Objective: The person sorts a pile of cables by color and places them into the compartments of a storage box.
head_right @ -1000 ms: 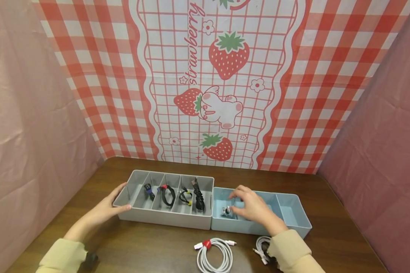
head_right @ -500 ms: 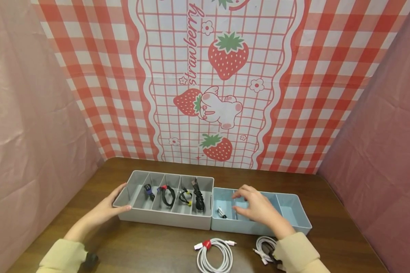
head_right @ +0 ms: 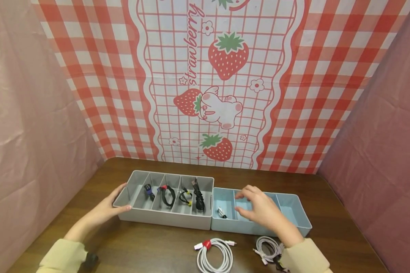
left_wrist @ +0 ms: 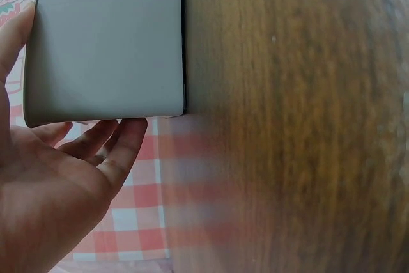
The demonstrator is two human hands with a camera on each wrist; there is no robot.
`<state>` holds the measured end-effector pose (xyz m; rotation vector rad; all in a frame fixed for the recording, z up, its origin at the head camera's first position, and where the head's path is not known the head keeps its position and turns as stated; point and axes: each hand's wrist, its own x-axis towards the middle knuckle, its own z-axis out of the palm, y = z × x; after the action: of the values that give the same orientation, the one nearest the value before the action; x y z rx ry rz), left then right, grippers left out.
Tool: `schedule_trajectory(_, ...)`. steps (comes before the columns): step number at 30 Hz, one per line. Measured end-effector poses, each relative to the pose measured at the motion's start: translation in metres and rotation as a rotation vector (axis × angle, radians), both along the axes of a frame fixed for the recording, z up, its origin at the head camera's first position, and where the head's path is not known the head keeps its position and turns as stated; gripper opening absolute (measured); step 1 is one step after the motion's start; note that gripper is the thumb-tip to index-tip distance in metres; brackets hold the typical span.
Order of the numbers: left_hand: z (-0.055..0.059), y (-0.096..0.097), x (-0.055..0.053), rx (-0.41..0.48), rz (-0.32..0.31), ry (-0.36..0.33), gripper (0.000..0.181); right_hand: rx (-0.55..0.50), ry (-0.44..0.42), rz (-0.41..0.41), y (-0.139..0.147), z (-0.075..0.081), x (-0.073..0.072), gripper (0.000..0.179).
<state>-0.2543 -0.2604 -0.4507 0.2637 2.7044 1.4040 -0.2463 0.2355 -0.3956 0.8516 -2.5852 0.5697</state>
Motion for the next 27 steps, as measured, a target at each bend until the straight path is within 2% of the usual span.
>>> schedule_trajectory(13, -0.001, 0.0, 0.0, -0.003, -0.004, 0.02, 0.09, -0.014, 0.105, 0.022, -0.006, 0.009, 0.024, 0.032)
schedule_trajectory(22, -0.002, 0.001, 0.001, -0.013, -0.012, 0.019, 0.093, -0.048, 0.138, 0.037, -0.011, 0.007, 0.04, 0.036)
schedule_trajectory(27, 0.0, 0.001, 0.001, 0.002, -0.007, 0.005, 0.092, -0.058, 0.122, 0.028, -0.013, 0.001, 0.047, 0.036)
